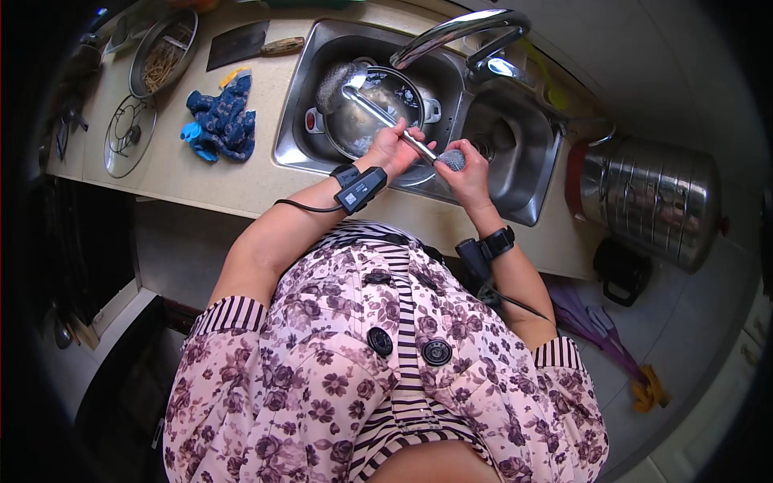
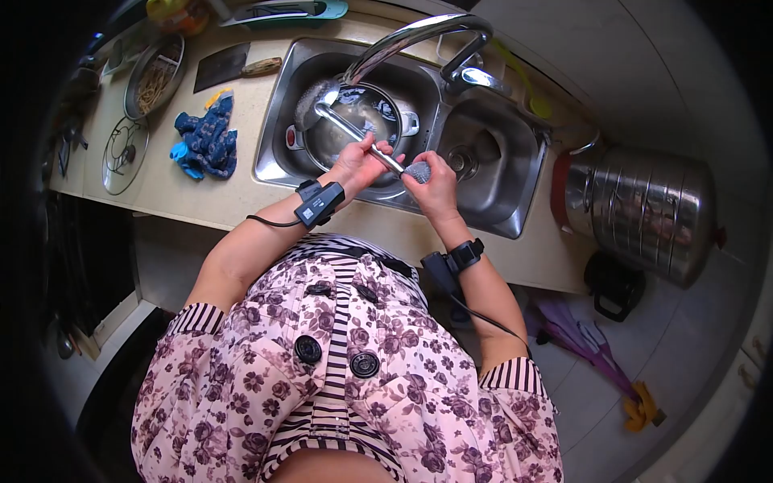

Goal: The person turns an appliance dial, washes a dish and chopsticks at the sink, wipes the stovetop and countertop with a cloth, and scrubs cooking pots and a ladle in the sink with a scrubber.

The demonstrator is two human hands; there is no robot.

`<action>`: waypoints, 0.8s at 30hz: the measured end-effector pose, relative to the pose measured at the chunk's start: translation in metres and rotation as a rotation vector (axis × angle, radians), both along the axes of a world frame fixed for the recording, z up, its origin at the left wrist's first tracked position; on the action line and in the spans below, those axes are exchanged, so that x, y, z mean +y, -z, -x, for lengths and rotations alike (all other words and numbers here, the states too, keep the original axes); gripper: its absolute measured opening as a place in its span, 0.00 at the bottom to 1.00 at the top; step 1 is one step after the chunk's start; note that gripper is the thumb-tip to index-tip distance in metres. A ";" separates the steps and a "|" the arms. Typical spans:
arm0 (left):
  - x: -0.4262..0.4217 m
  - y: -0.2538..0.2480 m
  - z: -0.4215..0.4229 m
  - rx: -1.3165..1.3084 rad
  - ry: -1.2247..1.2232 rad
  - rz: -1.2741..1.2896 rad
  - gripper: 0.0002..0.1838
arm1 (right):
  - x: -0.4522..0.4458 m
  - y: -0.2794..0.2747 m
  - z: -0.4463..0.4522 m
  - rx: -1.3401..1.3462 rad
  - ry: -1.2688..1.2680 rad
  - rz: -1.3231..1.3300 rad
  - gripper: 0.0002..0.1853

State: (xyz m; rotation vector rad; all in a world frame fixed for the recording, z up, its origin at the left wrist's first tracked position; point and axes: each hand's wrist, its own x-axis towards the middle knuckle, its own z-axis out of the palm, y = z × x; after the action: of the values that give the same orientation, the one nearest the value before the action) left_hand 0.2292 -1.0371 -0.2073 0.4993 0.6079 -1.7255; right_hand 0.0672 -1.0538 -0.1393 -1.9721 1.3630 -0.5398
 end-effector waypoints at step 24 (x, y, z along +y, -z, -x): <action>0.001 0.000 -0.003 -0.061 0.048 0.048 0.12 | 0.009 0.018 0.021 -0.555 0.153 -0.871 0.20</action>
State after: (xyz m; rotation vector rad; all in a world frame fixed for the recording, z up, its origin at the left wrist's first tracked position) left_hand 0.2326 -1.0360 -0.2071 0.5341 0.5136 -1.7601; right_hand 0.0460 -1.0443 -0.1574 -0.9311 1.1126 -0.4117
